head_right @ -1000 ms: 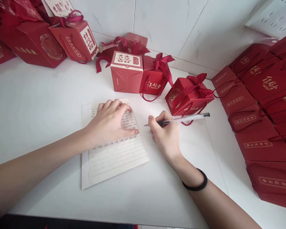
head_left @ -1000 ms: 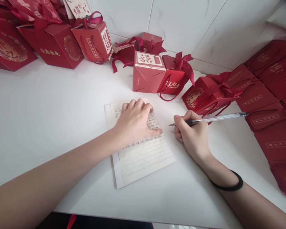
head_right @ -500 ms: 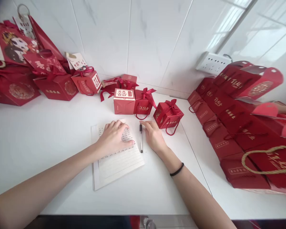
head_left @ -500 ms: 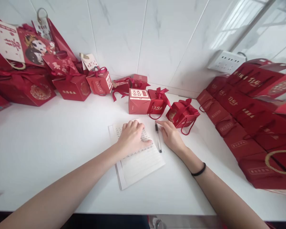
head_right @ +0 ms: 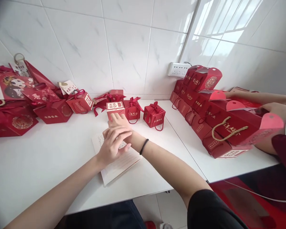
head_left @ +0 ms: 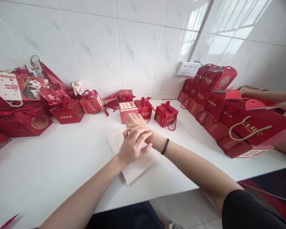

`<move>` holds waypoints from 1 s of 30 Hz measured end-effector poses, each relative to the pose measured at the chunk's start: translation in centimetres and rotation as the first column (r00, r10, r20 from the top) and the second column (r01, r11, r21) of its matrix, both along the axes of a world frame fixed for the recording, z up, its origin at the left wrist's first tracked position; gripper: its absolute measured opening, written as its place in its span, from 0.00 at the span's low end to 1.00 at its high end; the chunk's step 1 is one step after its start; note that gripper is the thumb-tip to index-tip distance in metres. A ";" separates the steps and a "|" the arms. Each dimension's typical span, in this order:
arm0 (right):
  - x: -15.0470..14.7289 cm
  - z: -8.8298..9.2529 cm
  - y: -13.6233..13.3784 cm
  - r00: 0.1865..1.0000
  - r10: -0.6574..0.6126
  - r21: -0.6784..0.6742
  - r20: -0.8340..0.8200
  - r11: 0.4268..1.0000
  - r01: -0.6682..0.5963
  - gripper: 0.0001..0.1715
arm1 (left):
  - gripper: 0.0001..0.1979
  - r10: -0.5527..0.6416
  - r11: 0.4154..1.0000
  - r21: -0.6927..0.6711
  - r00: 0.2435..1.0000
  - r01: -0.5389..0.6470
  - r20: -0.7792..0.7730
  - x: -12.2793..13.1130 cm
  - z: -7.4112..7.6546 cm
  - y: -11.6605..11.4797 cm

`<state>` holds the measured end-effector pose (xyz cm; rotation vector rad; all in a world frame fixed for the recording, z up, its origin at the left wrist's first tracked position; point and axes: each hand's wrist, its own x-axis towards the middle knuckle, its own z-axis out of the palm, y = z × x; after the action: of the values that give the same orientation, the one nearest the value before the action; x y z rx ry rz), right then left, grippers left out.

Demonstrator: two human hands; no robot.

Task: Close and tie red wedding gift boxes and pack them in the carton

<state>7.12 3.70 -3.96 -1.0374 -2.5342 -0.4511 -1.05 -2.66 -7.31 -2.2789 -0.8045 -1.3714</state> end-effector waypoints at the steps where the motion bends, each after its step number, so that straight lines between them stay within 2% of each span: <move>1: -0.7 0.3 0.0 0.999 0.007 0.002 0.039 1.000 -0.007 0.14 | 0.11 -0.020 1.000 -0.013 1.000 0.020 0.011 -0.1 0.2 0.0; 6: -3.1 1.2 -0.3 0.943 0.074 -0.016 0.325 0.997 -0.072 0.17 | 0.09 -0.091 0.996 -0.017 0.994 0.092 0.068 -0.4 0.7 -0.3; 14: -5.3 0.8 -0.7 0.903 0.111 -0.015 0.415 0.993 -0.115 0.21 | 0.09 -0.171 0.985 0.043 0.978 0.167 0.116 0.0 0.7 -0.7; 18: -5.7 0.3 -0.4 0.876 0.115 0.033 0.468 0.989 -0.147 0.21 | 0.09 -0.169 0.984 0.076 0.980 0.162 0.108 0.0 0.7 -0.8; 22: -6.2 -0.9 -0.2 0.815 0.107 0.104 0.570 0.974 -0.201 0.18 | 0.09 -0.201 0.975 0.117 0.975 0.190 0.091 0.1 1.0 -0.9; 25: -7.0 -2.2 -0.6 0.740 0.042 0.199 0.671 0.952 -0.234 0.14 | 0.09 -0.236 0.967 0.116 0.969 0.226 0.078 0.2 1.2 -1.3; 27: -7.7 -3.1 -1.1 0.665 -0.063 0.285 0.744 0.930 -0.232 0.12 | 0.10 -0.267 0.963 0.066 0.961 0.263 0.072 0.2 1.5 -1.9; 29: -8.3 -3.6 -1.7 0.585 -0.183 0.364 0.790 0.908 -0.206 0.09 | 0.10 -0.298 0.951 -0.067 0.952 0.303 0.076 0.1 2.1 -2.6; 30: -8.6 -3.8 -2.0 0.502 -0.273 0.430 0.821 0.874 -0.227 0.09 | 0.11 -0.312 0.932 -0.168 0.946 0.322 0.082 0.0 2.5 -3.0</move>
<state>-1.43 1.68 -7.72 -0.6977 -2.8749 -1.9770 -1.06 -5.65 -4.83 -2.6133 -0.6150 -1.5592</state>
